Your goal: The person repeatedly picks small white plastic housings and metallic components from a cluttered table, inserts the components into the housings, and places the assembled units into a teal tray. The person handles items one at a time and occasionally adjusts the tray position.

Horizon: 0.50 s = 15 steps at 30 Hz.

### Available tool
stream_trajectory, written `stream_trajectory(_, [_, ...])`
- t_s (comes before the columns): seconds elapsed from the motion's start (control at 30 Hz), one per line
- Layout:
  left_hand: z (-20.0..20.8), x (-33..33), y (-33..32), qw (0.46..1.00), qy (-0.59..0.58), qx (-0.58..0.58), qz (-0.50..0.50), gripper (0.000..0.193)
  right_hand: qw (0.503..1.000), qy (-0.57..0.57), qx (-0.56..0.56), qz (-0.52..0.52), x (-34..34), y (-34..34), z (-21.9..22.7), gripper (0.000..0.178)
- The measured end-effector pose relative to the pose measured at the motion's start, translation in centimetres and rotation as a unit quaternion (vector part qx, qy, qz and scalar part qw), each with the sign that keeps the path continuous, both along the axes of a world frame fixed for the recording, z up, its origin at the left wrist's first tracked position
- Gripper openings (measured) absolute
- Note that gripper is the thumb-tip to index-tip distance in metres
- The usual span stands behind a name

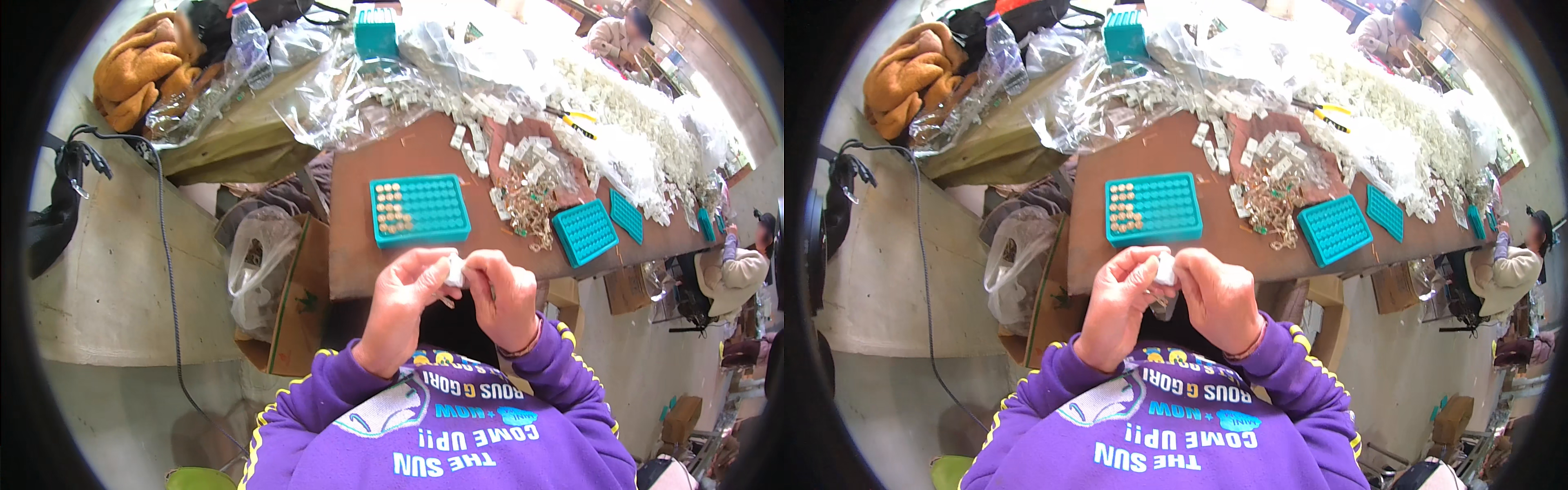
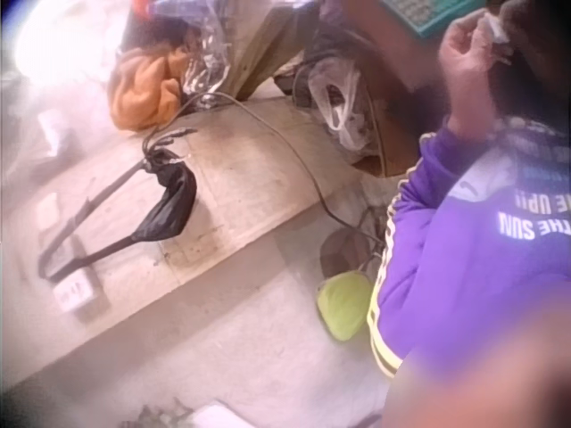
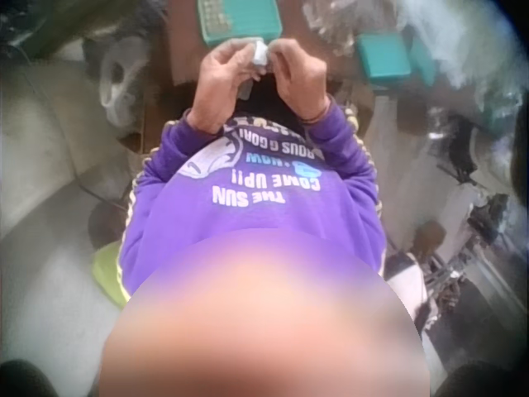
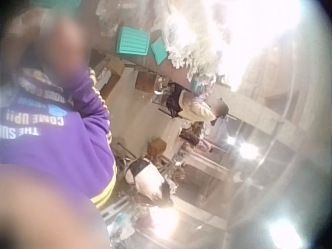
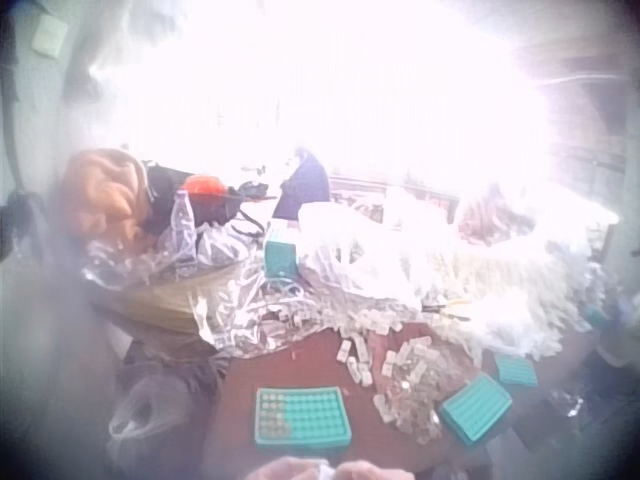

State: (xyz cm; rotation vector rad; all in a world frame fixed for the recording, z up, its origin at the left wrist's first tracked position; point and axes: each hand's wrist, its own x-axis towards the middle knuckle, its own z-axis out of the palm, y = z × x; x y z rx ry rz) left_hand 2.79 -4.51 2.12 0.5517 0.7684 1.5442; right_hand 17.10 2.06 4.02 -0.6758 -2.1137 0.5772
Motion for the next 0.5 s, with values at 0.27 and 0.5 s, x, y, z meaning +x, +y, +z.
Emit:
stream_trajectory(0.27, [0.3,0.0,0.0,0.999,0.047,-0.003,-0.006,0.024,0.998,0.000,0.035,0.046,-0.1,0.2,0.4,0.016])
stream_trajectory(0.5, [0.4,0.6,0.5,0.997,0.070,-0.012,-0.041,0.024,0.997,0.066,-0.027,-0.001,1.4,0.1,-0.8,0.009])
